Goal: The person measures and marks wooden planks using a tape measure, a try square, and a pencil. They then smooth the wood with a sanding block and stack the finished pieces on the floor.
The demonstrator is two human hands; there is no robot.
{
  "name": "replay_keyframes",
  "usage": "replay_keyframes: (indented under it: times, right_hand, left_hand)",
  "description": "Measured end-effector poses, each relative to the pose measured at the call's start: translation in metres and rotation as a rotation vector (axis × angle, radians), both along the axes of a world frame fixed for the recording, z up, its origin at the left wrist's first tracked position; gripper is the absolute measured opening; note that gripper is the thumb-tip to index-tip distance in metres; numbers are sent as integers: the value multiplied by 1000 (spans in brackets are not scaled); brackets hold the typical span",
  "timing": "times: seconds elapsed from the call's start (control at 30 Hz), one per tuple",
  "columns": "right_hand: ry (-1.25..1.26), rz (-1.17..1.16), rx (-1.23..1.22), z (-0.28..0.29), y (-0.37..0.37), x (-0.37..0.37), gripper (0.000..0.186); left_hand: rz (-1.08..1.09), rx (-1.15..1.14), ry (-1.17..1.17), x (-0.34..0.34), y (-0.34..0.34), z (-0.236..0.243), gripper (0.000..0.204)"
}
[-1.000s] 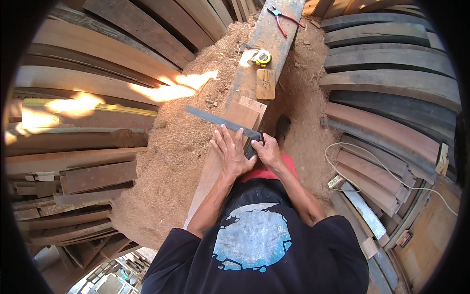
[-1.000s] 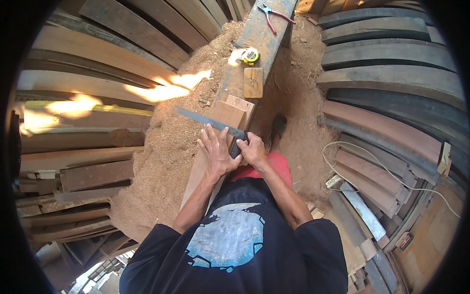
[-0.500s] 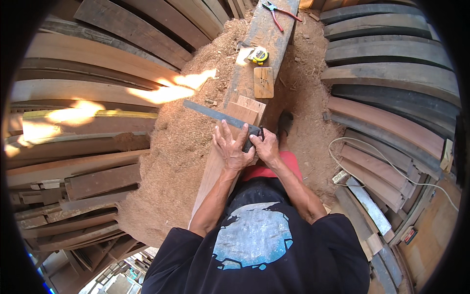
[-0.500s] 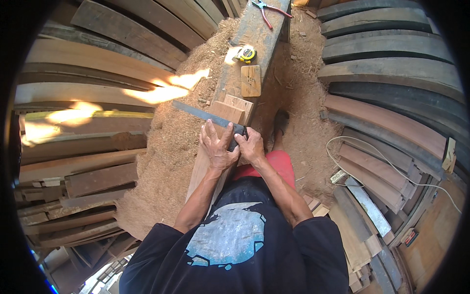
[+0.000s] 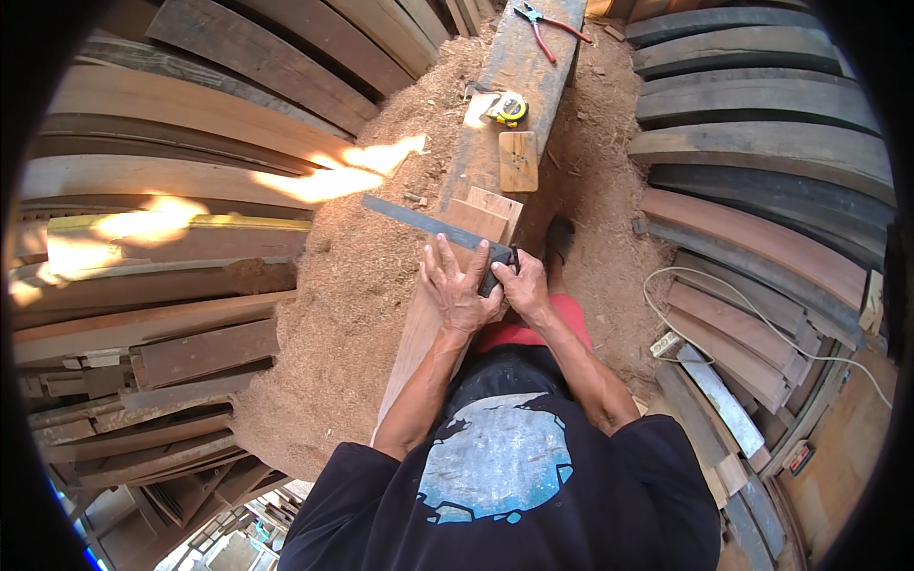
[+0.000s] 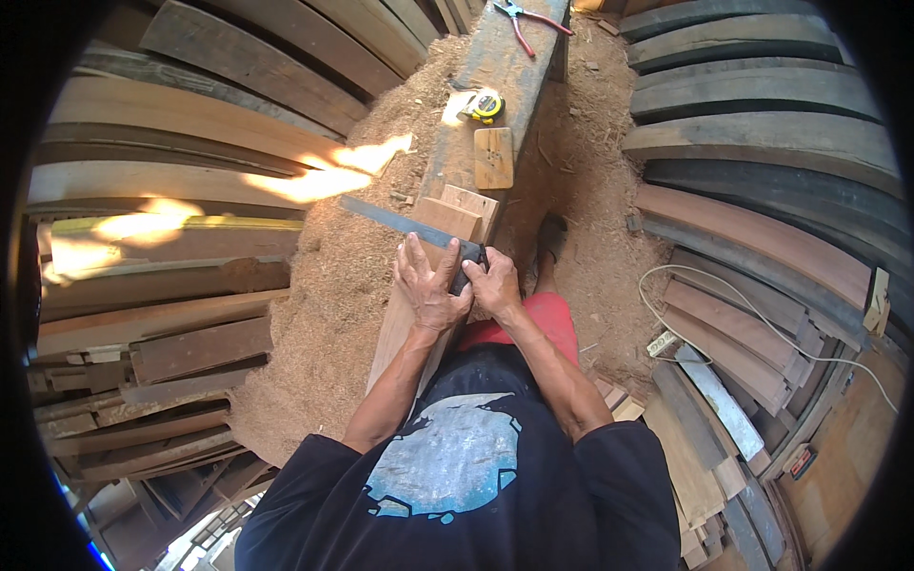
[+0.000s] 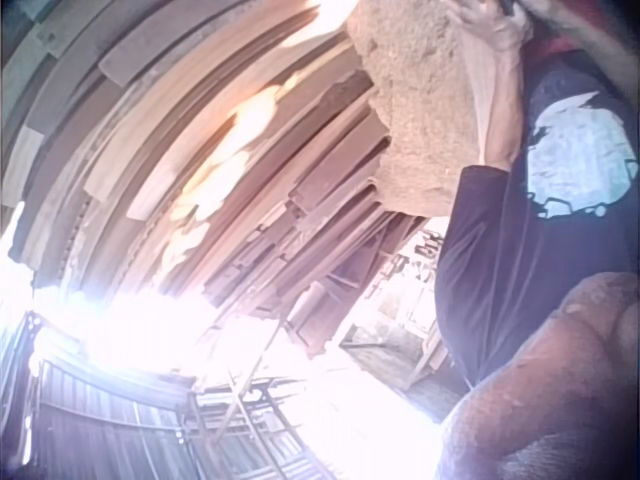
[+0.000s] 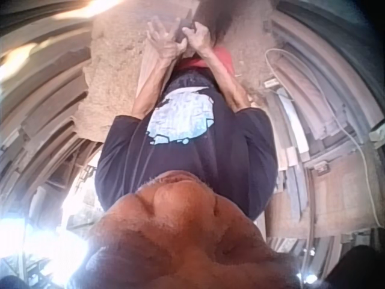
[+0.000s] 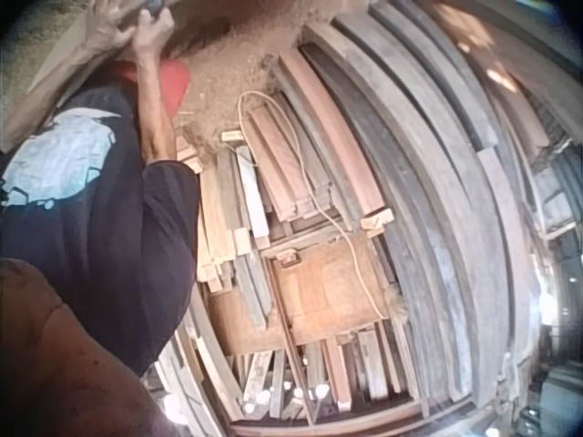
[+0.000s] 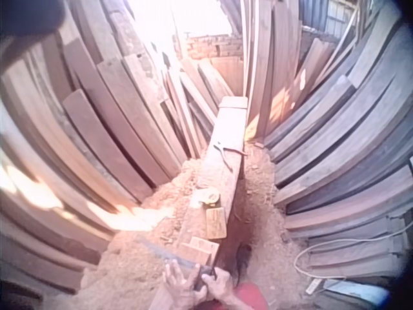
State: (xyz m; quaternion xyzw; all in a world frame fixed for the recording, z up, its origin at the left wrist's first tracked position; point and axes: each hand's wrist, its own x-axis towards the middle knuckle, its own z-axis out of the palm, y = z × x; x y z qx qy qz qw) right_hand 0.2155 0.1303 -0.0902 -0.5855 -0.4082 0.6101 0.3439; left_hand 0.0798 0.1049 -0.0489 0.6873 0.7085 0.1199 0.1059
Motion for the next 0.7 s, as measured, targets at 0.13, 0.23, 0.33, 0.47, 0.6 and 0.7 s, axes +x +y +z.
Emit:
replay_keyframes:
  times: [0.13,0.23,0.33,0.47,0.6,0.7]
  right_hand:
    - [66,-21,-18,0,0,-2,3]
    - [83,8,-58,1,3,2,19]
    - [-165,63,-83,23,17,14,22]
    - [-348,-20,246,35,37,44,31]
    - [-346,-55,472,72,61,60,38]
    - [-220,34,410,89,70,54,33]
  left_hand:
    - [-9,5,18,-1,0,0,85]
    - [-6,14,31,-1,1,0,85]
    - [3,4,30,1,0,2,86]
    - [14,5,20,1,-1,2,88]
    - [28,3,6,2,-1,5,86]
    - [40,0,-13,2,0,7,81]
